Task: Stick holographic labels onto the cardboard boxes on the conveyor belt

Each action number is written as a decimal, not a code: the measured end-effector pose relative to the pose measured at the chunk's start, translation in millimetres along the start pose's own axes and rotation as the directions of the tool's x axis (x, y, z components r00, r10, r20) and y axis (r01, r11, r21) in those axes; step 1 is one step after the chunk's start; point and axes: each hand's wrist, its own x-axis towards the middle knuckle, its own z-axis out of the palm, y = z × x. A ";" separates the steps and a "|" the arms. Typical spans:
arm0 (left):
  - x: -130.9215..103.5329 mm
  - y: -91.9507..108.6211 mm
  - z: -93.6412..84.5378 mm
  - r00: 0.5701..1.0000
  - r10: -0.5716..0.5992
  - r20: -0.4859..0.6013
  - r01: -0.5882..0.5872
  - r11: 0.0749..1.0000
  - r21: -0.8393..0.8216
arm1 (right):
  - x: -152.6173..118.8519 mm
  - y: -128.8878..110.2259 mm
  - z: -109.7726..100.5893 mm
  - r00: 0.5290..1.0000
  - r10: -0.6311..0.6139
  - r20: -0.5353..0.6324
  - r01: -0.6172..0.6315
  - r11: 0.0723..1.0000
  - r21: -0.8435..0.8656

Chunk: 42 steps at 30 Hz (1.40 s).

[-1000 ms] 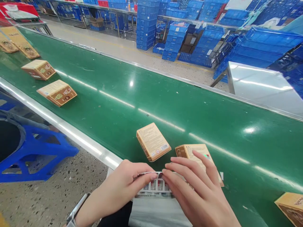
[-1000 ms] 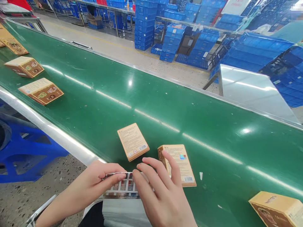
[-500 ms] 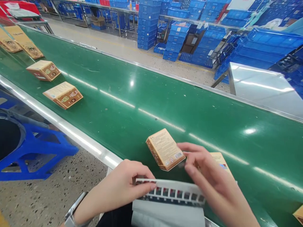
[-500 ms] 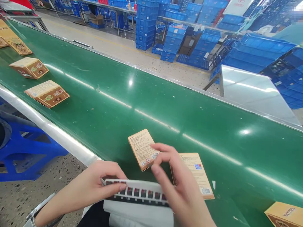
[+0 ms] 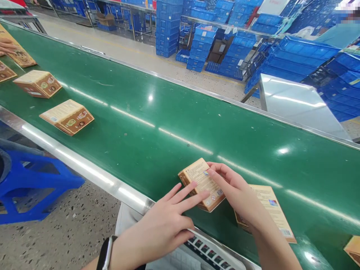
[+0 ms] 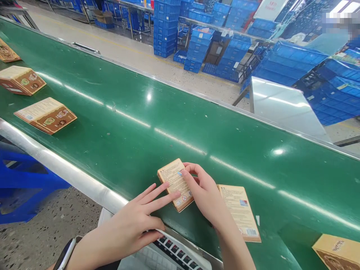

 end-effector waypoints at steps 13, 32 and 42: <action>13.3 9.3 10.0 0.995 0.088 0.042 -0.086 0.996 -0.033 | -9.0 19.7 -2.7 0.896 -0.165 -0.412 0.031 0.949 -0.313; -5.2 11.5 -30.5 0.826 -0.535 0.178 0.488 0.522 -0.700 | -67.1 21.9 16.8 0.779 -0.610 0.145 0.574 0.601 -0.556; -3.4 14.5 -26.5 0.819 -0.555 0.145 0.480 0.525 -0.703 | -62.6 10.5 11.4 0.593 -0.771 0.232 0.693 0.342 -0.634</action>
